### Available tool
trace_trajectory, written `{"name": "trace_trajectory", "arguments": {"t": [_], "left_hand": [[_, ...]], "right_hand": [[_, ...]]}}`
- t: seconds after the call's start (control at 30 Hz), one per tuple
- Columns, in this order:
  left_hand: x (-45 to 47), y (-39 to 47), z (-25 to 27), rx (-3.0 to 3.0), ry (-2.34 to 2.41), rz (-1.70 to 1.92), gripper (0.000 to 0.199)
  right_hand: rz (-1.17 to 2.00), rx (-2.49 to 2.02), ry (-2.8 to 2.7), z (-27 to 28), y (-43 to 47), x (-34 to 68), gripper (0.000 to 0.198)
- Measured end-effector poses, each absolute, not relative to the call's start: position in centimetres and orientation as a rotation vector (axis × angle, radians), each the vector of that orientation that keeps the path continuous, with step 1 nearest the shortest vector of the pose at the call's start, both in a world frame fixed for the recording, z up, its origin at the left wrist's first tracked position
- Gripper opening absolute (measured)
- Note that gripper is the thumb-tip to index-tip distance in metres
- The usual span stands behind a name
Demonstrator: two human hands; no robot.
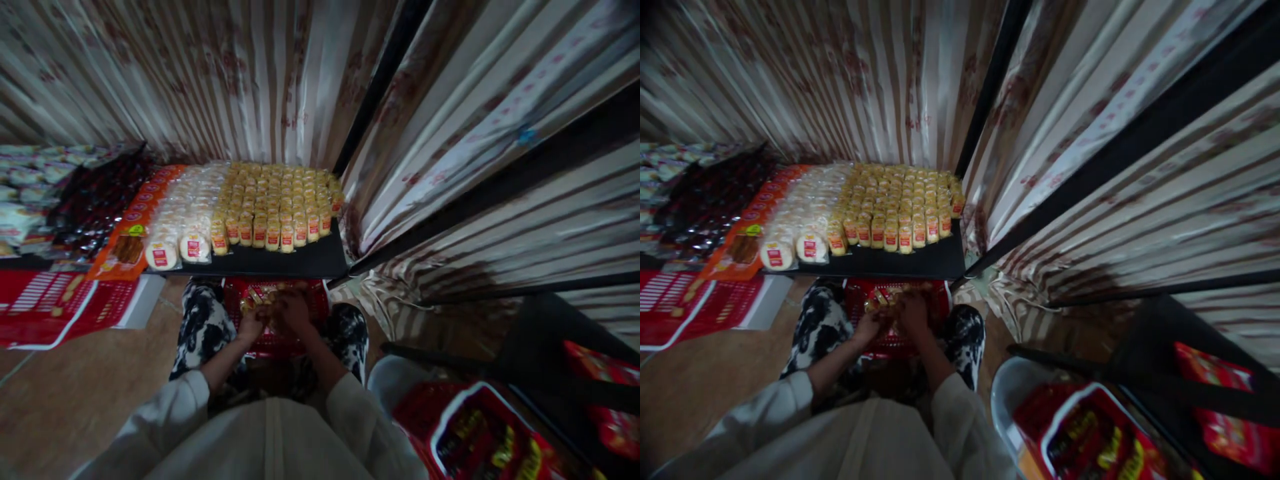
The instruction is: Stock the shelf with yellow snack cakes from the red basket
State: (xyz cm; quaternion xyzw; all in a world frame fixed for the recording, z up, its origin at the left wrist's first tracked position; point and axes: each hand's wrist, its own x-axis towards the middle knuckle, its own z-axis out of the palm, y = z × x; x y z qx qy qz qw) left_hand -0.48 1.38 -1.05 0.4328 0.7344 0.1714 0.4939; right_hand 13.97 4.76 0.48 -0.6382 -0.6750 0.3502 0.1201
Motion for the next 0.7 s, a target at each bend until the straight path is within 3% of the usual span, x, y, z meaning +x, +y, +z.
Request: {"name": "trace_trajectory", "arguments": {"t": [0.17, 0.4, 0.57, 0.7], "left_hand": [[-0.2, 1.4, 1.3, 1.195, 1.68, 0.496, 0.034], [0.3, 0.9, 5.8, 1.154, 1.479, 0.584, 0.017], [0.0, 1.0, 8.5, 1.147, 1.391, 0.692, 0.029], [0.0, 1.7, 9.6, 1.196, 1.343, 0.756, 0.026]], "right_hand": [[1.007, -1.834, -1.953, 3.8, 5.6, 14.9, 0.019], [1.0, -1.824, -1.788, 7.0, 5.7, 15.1, 0.028], [1.04, -1.752, -1.701, 8.3, 5.4, 15.3, 0.033], [1.147, -1.644, -1.64, 9.1, 5.1, 15.3, 0.034]]}}
